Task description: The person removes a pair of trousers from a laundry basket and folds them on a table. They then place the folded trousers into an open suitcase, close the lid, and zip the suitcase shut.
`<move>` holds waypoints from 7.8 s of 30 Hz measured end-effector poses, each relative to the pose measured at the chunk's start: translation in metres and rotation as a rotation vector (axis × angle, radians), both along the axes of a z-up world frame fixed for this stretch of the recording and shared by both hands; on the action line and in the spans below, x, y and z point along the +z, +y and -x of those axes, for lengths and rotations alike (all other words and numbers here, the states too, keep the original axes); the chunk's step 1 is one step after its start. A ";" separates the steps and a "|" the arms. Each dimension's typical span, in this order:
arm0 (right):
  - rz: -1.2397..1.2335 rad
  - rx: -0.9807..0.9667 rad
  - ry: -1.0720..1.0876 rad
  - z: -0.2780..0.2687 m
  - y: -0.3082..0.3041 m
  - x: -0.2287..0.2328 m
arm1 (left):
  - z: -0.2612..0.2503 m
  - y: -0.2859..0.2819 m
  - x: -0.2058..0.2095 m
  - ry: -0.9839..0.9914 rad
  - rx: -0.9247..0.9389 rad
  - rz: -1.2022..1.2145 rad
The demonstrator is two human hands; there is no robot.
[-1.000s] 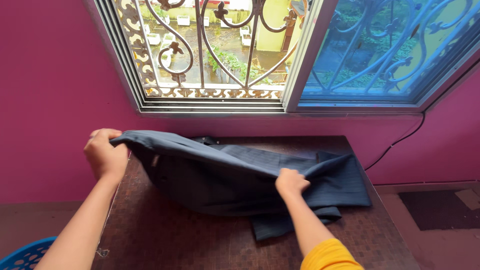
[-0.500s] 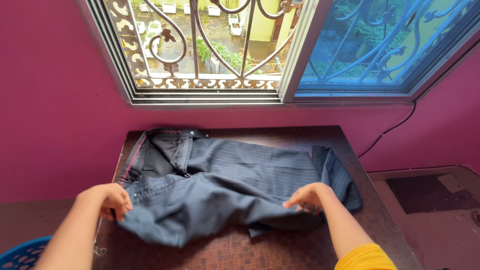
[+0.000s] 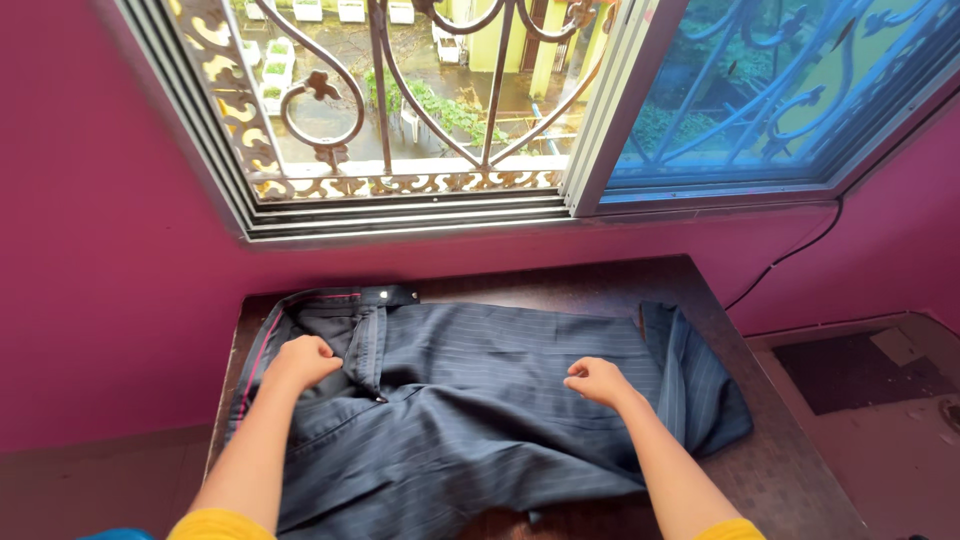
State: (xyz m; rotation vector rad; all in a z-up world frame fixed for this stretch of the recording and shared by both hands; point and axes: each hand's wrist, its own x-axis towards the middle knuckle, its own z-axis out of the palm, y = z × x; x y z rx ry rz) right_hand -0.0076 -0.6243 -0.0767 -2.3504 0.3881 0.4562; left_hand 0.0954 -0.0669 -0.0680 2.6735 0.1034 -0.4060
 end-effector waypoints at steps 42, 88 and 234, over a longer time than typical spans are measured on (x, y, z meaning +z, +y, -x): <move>-0.035 0.561 -0.355 -0.092 -0.004 0.184 | -0.052 -0.245 0.094 -0.756 -0.407 0.079; -0.581 -1.539 -0.553 -0.020 -0.257 -0.002 | 0.115 -0.205 -0.011 -0.737 -0.440 0.069; -1.330 -0.394 0.113 0.036 0.214 0.101 | 0.185 -0.160 0.089 -0.827 0.179 0.615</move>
